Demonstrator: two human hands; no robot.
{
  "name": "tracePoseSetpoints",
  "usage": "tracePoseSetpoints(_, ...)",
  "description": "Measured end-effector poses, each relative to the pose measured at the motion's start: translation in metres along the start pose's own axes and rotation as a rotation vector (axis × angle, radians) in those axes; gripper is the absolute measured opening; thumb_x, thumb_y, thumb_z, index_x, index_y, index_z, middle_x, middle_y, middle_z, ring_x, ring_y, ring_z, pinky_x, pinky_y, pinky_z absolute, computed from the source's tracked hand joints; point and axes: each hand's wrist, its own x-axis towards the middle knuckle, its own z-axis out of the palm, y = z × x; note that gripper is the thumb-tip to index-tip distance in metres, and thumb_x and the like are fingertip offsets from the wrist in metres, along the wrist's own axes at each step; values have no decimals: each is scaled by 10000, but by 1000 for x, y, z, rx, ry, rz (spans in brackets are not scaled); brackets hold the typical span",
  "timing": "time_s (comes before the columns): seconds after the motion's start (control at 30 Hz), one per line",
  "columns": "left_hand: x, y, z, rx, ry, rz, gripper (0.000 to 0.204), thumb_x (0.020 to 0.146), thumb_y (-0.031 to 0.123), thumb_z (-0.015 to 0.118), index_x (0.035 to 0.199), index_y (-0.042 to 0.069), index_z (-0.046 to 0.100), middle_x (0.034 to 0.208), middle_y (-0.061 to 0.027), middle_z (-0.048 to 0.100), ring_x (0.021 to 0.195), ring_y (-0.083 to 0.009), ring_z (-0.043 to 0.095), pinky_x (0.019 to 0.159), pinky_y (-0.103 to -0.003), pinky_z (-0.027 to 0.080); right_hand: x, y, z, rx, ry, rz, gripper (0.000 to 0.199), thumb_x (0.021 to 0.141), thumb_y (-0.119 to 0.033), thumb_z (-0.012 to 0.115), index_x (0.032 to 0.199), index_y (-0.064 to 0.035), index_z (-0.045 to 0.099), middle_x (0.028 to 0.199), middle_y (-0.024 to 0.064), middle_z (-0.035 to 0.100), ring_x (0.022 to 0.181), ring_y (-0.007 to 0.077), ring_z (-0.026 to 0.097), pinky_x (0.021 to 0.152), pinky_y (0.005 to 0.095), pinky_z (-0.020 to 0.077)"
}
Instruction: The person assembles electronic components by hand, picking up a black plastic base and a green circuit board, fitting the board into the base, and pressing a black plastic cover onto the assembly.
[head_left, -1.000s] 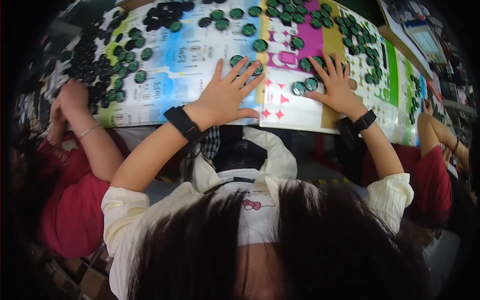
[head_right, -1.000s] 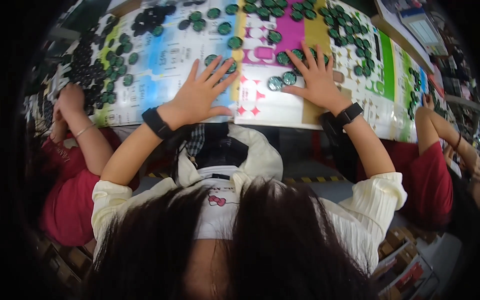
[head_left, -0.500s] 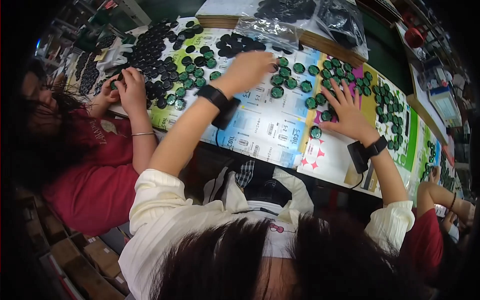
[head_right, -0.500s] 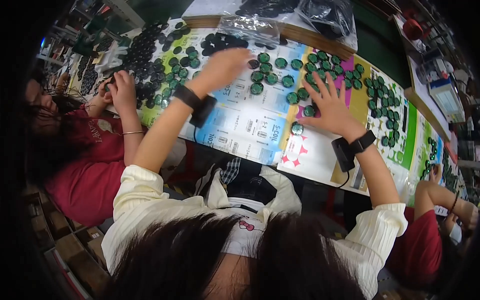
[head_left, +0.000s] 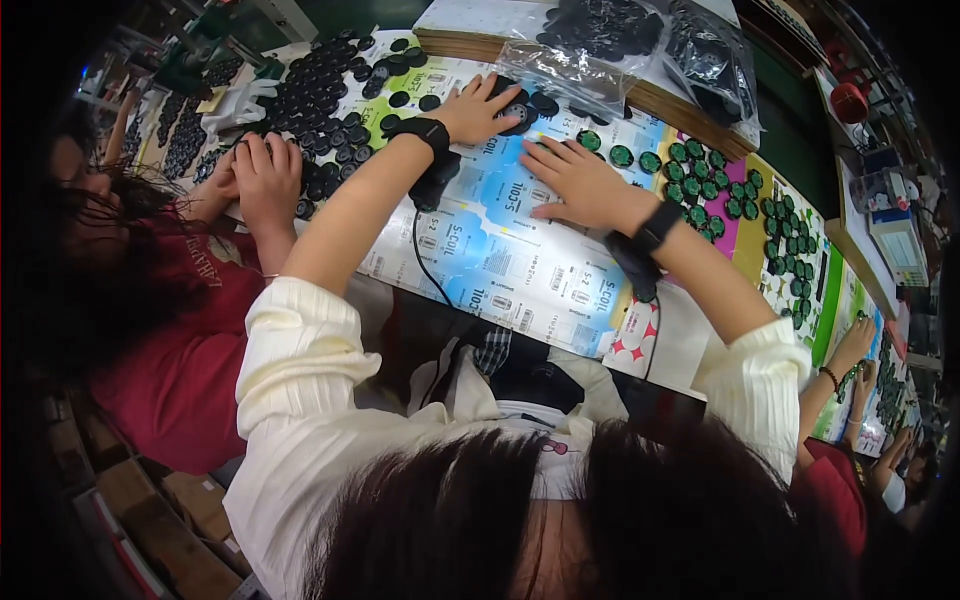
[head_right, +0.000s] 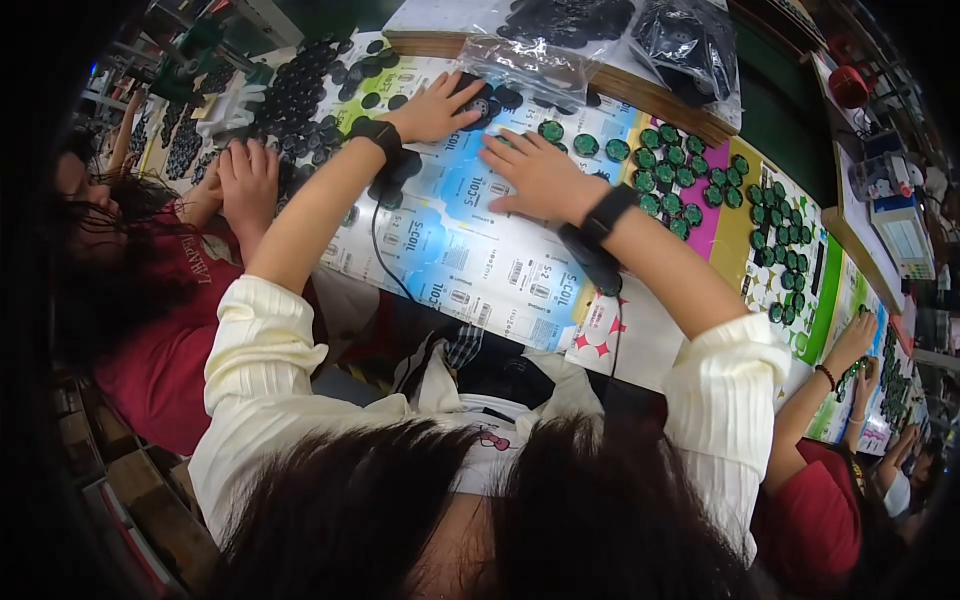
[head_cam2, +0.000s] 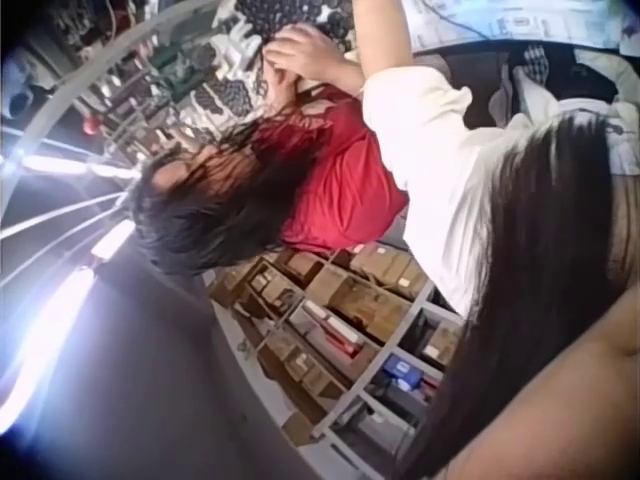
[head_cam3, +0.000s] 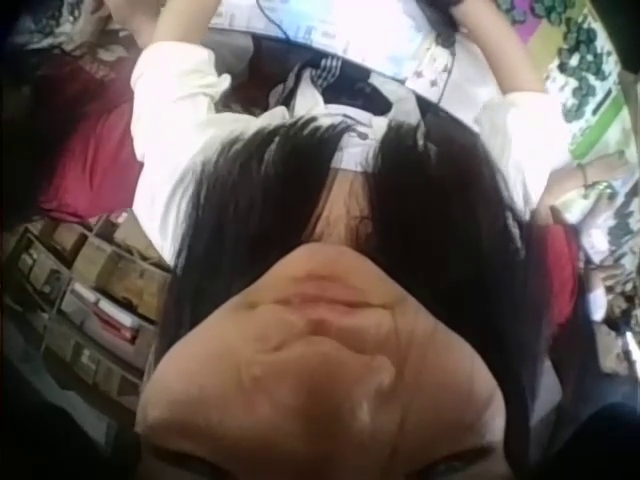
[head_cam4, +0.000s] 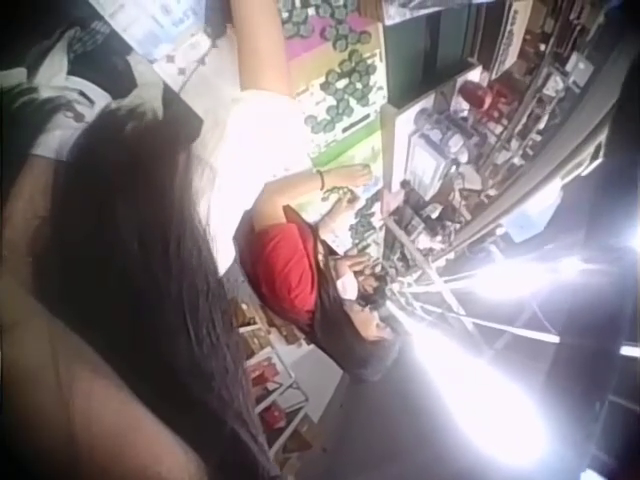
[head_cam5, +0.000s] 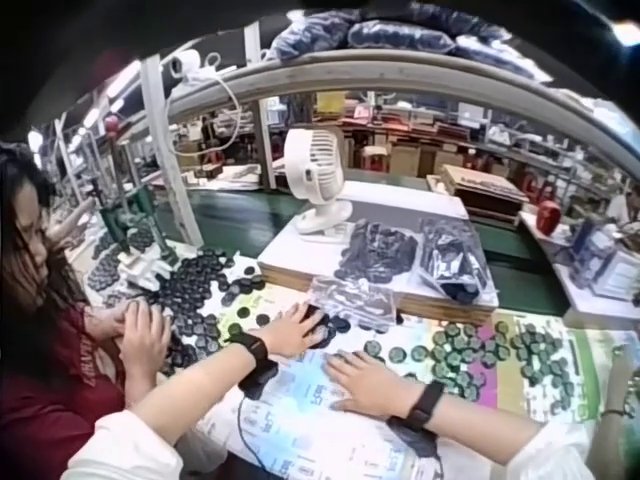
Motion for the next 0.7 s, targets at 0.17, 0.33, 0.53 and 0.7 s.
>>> tracePoseSetpoints(0.17, -51, 33, 6, -47, -7, 12, 550, 849, 367, 373, 1328, 191, 167, 1369, -172, 121, 1241, -348, 178, 970, -461, 232, -32, 4, -22, 4, -94, 91, 624, 795, -426, 467, 1251, -28, 313, 1329, 120, 269, 1237, 277, 229, 998, 415, 190)
tracePoseSetpoints(0.33, -134, 93, -4, -72, 49, 80, 532, 802, 222, 463, 1278, 81, 271, 1289, -225, 274, 1138, -405, 330, 906, -416, 343, -27, 32, -26, 67, -48, 191, 539, 799, -363, 480, 1189, -5, 382, 1255, 176, 342, 1178, 310, 303, 962, 391, 257)
tracePoseSetpoints(0.53, -81, 61, -34, -67, 48, 59, 414, 783, 185, 474, 1164, 36, 417, 1192, -185, 410, 1050, -332, 433, 855, -383, 391, -20, 70, -18, -19, 28, 445, 467, 780, -289, 512, 1136, -2, 422, 1102, 223, 442, 1021, 353, 430, 874, 385, 354)
tracePoseSetpoints(0.7, -10, 35, -11, -89, 320, 224, 449, 806, 275, 480, 1187, 50, 402, 1225, -173, 386, 1086, -309, 415, 868, -361, 386, -11, 75, -7, 125, 191, 483, 501, 769, -274, 528, 1161, 4, 386, 1084, 230, 440, 992, 357, 440, 854, 390, 367)
